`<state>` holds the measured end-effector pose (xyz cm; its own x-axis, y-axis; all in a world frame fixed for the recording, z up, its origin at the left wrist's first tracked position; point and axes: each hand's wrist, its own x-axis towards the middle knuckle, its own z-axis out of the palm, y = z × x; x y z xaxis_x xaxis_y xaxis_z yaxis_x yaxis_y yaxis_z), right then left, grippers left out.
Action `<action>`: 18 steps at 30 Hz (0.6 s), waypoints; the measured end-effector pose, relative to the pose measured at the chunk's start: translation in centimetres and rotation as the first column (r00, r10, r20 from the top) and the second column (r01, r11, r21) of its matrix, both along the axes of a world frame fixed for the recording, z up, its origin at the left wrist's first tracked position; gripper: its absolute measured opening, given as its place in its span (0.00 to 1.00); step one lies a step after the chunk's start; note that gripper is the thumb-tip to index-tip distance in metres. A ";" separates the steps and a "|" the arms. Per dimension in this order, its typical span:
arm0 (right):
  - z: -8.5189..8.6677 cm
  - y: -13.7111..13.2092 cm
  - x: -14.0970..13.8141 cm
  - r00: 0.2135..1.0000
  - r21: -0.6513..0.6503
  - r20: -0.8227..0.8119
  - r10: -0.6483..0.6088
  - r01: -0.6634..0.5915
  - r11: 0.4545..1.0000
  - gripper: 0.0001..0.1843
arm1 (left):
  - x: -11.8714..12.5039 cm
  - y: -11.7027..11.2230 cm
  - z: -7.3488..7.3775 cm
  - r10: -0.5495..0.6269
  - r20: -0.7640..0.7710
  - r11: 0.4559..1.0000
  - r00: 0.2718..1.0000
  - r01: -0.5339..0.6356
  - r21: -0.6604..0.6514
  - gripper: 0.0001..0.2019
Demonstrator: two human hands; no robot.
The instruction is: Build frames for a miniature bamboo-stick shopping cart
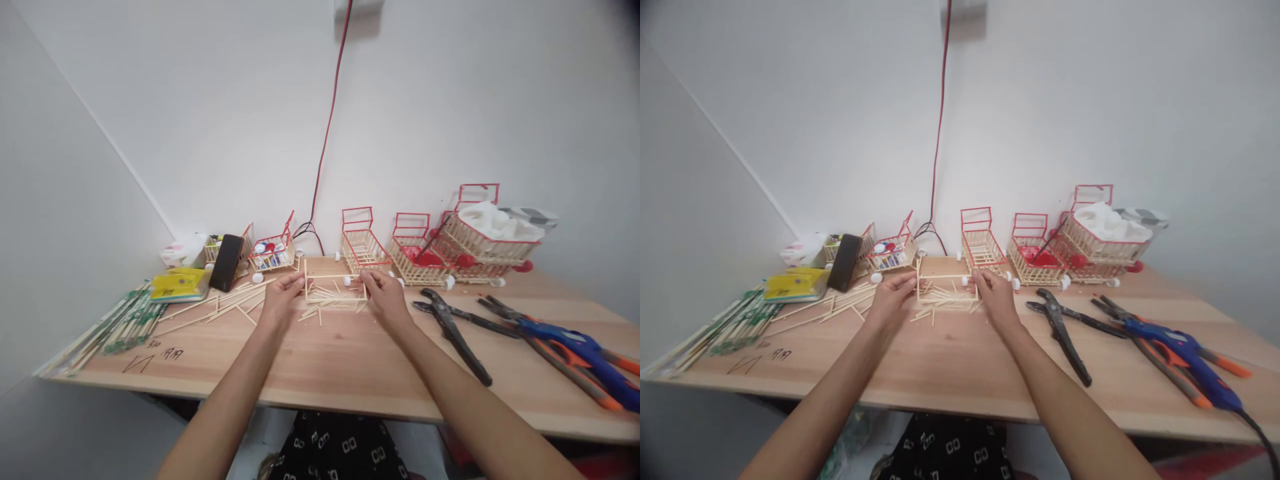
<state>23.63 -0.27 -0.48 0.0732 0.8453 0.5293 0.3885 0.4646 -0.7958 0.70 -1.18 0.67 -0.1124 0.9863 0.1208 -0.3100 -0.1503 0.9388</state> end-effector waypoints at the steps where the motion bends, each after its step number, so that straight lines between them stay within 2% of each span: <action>1: 0.1 -0.1 0.0 1.000 0.009 0.002 0.001 -0.001 1.000 0.21 | 0.0 0.0 0.0 0.009 -0.026 1.000 1.000 -0.009 0.002 0.21; 4: 0.2 -0.3 -0.1 1.000 0.015 0.010 0.013 -0.013 1.000 0.20 | -0.1 0.2 -0.1 0.048 -0.110 0.999 0.993 -0.045 0.028 0.19; 10: -0.1 -0.6 -0.5 0.994 -0.028 0.011 0.107 -0.107 0.994 0.20 | -0.1 0.3 -0.4 0.213 -0.258 0.971 0.942 -0.174 0.164 0.14; 13: -0.2 -0.5 -0.6 0.991 -0.045 0.002 0.132 -0.131 0.990 0.20 | -0.1 0.2 -0.6 0.255 -0.333 0.958 0.908 -0.191 0.214 0.13; 18: -0.2 -0.3 -0.5 0.996 -0.051 -0.020 0.086 -0.087 0.995 0.20 | 0.1 -0.1 -0.5 0.279 -0.418 0.946 0.865 -0.171 0.277 0.12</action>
<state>23.14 -0.58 -0.72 0.0075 0.8752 0.4837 0.3345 0.4536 -0.8261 0.80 -1.32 0.17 -0.2088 0.8811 0.4244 0.2008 -0.3861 0.9003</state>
